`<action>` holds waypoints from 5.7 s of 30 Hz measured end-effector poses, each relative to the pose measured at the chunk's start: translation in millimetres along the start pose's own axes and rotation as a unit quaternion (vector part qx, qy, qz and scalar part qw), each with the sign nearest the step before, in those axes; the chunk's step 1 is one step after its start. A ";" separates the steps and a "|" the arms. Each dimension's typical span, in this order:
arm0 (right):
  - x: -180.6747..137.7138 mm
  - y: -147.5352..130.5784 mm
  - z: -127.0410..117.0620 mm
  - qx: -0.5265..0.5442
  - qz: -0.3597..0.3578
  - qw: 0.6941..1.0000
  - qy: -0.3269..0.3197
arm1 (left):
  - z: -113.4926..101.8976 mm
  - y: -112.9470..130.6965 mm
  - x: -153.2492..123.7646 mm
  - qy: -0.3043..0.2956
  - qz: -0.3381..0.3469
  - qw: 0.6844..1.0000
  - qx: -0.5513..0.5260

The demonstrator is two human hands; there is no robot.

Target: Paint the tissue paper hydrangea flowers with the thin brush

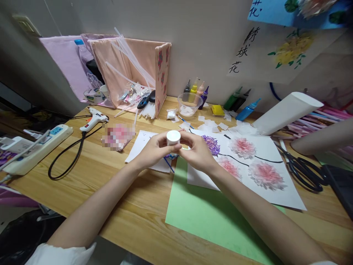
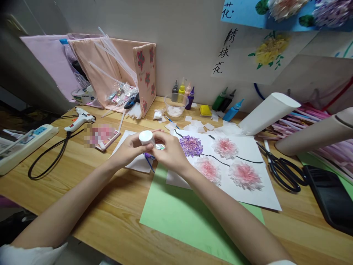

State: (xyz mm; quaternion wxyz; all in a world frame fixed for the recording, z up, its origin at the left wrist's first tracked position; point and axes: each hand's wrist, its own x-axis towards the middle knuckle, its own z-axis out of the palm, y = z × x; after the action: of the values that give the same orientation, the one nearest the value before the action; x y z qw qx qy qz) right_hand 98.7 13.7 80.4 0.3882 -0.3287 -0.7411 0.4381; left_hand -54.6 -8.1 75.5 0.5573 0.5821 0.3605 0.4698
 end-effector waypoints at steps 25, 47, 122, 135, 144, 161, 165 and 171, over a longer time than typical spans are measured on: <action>-5.3 12.6 4.7 -0.054 -0.003 0.998 0.042 | 4.4 -10.7 2.1 0.076 0.043 0.995 0.057; 10.5 -1.1 12.9 0.169 0.081 0.982 -0.016 | -3.1 -3.3 1.5 0.021 0.107 0.991 0.075; 3.7 -26.9 -36.3 0.038 -0.019 0.998 0.038 | -6.6 -4.6 0.1 0.011 0.023 0.984 0.177; -6.5 -44.6 -14.3 -0.016 -0.063 0.988 0.136 | -32.4 -15.5 10.5 0.274 0.144 0.948 0.068; 2.5 -8.4 -11.1 0.010 -0.003 0.996 0.093 | -14.5 -3.4 4.1 0.028 0.044 0.995 0.079; 2.4 0.2 -12.5 0.105 0.004 0.992 0.065 | -23.5 -0.9 3.5 0.037 0.051 0.997 0.042; 2.2 -2.2 -9.8 0.107 0.063 0.991 0.049 | -23.1 -4.6 6.0 0.102 0.068 0.992 0.014; 2.6 2.6 -8.7 0.060 0.076 0.994 0.052 | -19.4 -9.9 6.6 0.096 0.027 0.995 0.009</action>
State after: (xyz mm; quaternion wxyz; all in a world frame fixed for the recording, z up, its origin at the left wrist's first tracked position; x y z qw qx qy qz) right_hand 105.3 20.3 81.6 0.4106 -0.3826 -0.6652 0.4925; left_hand -70.0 5.3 65.4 0.5020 0.5487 0.4005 0.5353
